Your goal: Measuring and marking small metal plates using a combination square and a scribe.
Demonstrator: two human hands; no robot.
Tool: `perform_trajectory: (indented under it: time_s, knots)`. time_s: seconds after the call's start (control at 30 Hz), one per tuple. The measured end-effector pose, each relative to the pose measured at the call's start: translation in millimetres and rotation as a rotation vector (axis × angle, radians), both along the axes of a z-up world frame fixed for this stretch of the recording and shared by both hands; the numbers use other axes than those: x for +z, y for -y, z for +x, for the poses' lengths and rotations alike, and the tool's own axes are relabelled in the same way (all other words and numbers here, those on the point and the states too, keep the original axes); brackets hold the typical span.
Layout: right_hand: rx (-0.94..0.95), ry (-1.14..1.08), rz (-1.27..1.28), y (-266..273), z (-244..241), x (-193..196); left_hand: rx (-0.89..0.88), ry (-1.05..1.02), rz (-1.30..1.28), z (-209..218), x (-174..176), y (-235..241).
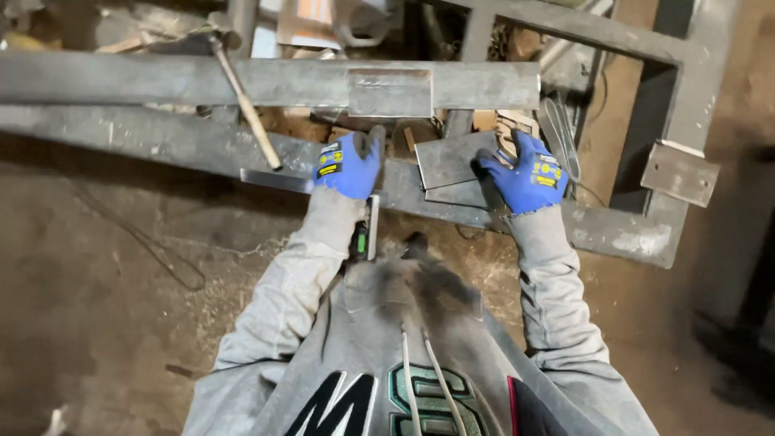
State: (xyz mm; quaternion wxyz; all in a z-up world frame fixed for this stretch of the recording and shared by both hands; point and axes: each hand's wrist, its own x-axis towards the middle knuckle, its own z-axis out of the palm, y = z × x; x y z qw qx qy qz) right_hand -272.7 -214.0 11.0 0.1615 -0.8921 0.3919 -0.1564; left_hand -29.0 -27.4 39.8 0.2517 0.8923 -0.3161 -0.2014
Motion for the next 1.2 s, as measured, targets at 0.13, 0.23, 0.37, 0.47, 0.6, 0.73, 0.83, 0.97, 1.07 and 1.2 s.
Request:
perform_trajectory:
  time_s: [0.13, 0.23, 0.37, 0.47, 0.6, 0.73, 0.83, 0.97, 1.07, 1.2]
  knots:
    - [0.015, -0.12, -0.005, 6, 9, -8, 0.103, -0.005, 0.0, -17, -19, 4]
    - [-0.011, 0.032, 0.514, 4, 8, -1, 0.149, 0.081, 0.03, -25, -42, 17]
    - [0.204, -0.188, 0.196, 6, -5, -2, 0.168, 0.155, 0.125, -29, -55, 44]
    - [0.312, -0.223, 0.234, 11, 0, 11, 0.147, 0.133, 0.156, -20, -68, 63]
    - [0.511, -0.265, 0.189, 17, 7, 7, 0.129, 0.125, 0.2, -19, -75, 81]
    - [0.415, -0.347, 0.275, 6, 16, 33, 0.109, 0.013, 0.141, -20, -63, 68]
    - [0.374, -0.439, 0.251, 4, 11, 17, 0.086, 0.097, -0.056, -18, -91, 55]
    - [0.419, -0.273, 0.28, 5, 0, -3, -0.272, 0.105, -0.302, -6, -77, 28]
    - [0.387, -0.32, 0.288, 5, 1, -2, -0.577, 0.227, -0.041, 3, -24, 11]
    - [0.394, -0.359, 0.255, 2, 0, -6, -0.819, 0.371, 0.122, -7, -25, -4]
